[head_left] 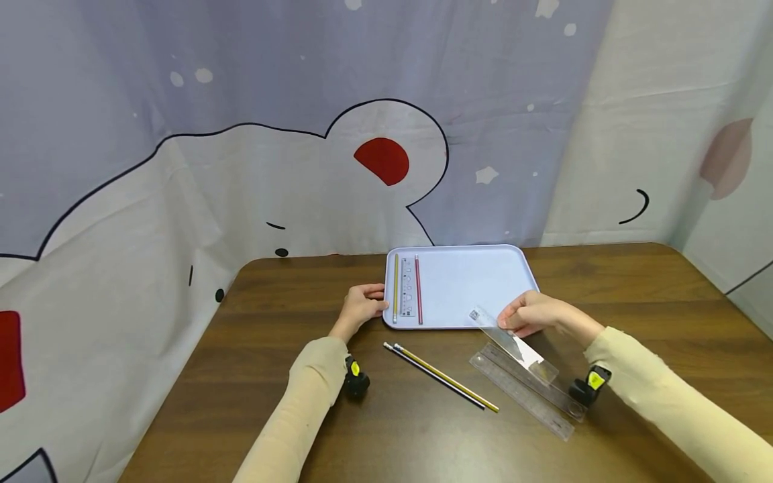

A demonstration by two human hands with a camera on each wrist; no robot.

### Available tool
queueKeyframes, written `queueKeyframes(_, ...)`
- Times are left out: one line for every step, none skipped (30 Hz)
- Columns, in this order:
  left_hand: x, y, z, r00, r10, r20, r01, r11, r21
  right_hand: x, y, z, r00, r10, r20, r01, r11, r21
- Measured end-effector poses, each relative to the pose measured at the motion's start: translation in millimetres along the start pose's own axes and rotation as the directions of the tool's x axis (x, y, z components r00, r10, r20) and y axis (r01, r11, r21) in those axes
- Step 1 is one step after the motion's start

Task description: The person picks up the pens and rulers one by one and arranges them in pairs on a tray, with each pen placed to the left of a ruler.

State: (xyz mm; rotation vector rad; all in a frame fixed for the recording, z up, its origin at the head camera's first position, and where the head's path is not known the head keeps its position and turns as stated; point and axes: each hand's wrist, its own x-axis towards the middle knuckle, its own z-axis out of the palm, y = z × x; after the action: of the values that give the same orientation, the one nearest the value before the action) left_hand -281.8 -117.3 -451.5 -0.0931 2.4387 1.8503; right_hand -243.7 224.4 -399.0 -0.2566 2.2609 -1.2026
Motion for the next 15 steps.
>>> queueKeyframes(0.0, 0.0, -0.2, 1.0, 0.0, 0.0, 0.0, 1.0, -0.003, 0.9, 0.0, -0.5, 1.0, 0.0, 0.0, 0.0, 1.0, 0.0)
queueKeyframes(0.0, 0.1, -0.2, 1.0, 0.001, 0.001, -0.001, 1.0, -0.003, 1.8, -0.1, -0.8, 1.0, -0.001, 0.002, 0.001, 1.0, -0.001)
queueKeyframes(0.1, 0.0, -0.3, 1.0, 0.0, 0.002, 0.0, 1.0, -0.004, 3.1, -0.1, -1.0, 1.0, 0.005, 0.002, -0.005, 1.0, 0.005)
queueKeyframes(0.0, 0.0, -0.3, 1.0, 0.001, 0.003, -0.001, 1.0, -0.005, 4.1, 0.0, -1.4, 1.0, 0.004, 0.005, -0.004, 1.0, 0.01)
queueKeyframes(0.0, 0.0, -0.3, 1.0, 0.001, 0.003, -0.001, 1.0, -0.005, 5.0, 0.1, -1.9, 1.0, 0.001, 0.01, -0.002, 1.0, 0.018)
queueKeyframes(-0.1, 0.0, -0.4, 1.0, 0.001, 0.004, -0.001, 1.0, -0.005, 5.9, 0.0, -2.3, 1.0, -0.001, 0.015, 0.001, 1.0, 0.025)
queueKeyframes(-0.1, 0.0, -0.6, 1.0, 0.001, 0.003, -0.001, 1.0, -0.005, 6.7, -0.2, -2.8, 1.0, -0.003, 0.02, 0.003, 0.999, 0.038)
queueKeyframes(-0.1, -0.2, -0.6, 1.0, 0.003, 0.003, -0.003, 1.0, -0.002, 7.9, -0.3, -2.9, 1.0, -0.002, 0.023, 0.001, 0.999, 0.05)
queueKeyframes(-0.1, -0.3, -0.6, 1.0, 0.003, 0.003, -0.003, 1.0, -0.001, 8.8, -0.4, -3.2, 1.0, -0.003, 0.025, 0.001, 0.998, 0.059)
queueKeyframes(-0.1, -0.3, -0.6, 1.0, 0.003, 0.003, -0.003, 1.0, -0.002, 9.4, -0.8, -3.4, 1.0, -0.005, 0.028, 0.003, 0.998, 0.067)
queueKeyframes(0.0, -0.4, -0.6, 1.0, 0.003, 0.003, -0.003, 1.0, -0.004, 10.2, -1.2, -3.6, 1.0, -0.005, 0.029, 0.003, 0.997, 0.074)
queueKeyframes(0.1, -0.6, -0.6, 1.0, 0.004, 0.004, -0.004, 1.0, -0.005, 11.0, -1.6, -3.5, 1.0, -0.005, 0.026, 0.003, 0.997, 0.079)
queueKeyframes(0.1, -0.7, -0.5, 1.0, 0.005, 0.005, -0.005, 1.0, -0.007, 11.8, -2.1, -3.5, 1.0, -0.008, 0.025, 0.006, 0.997, 0.081)
queueKeyframes(0.1, -0.7, -0.4, 1.0, 0.006, 0.007, -0.006, 1.0, -0.009, 12.9, -2.4, -3.3, 1.0, -0.006, 0.021, 0.005, 0.997, 0.079)
queueKeyframes(0.0, -0.7, -0.5, 1.0, 0.005, 0.008, -0.005, 1.0, -0.011, 13.7, -2.8, -3.3, 1.0, -0.008, 0.017, 0.007, 0.997, 0.075)
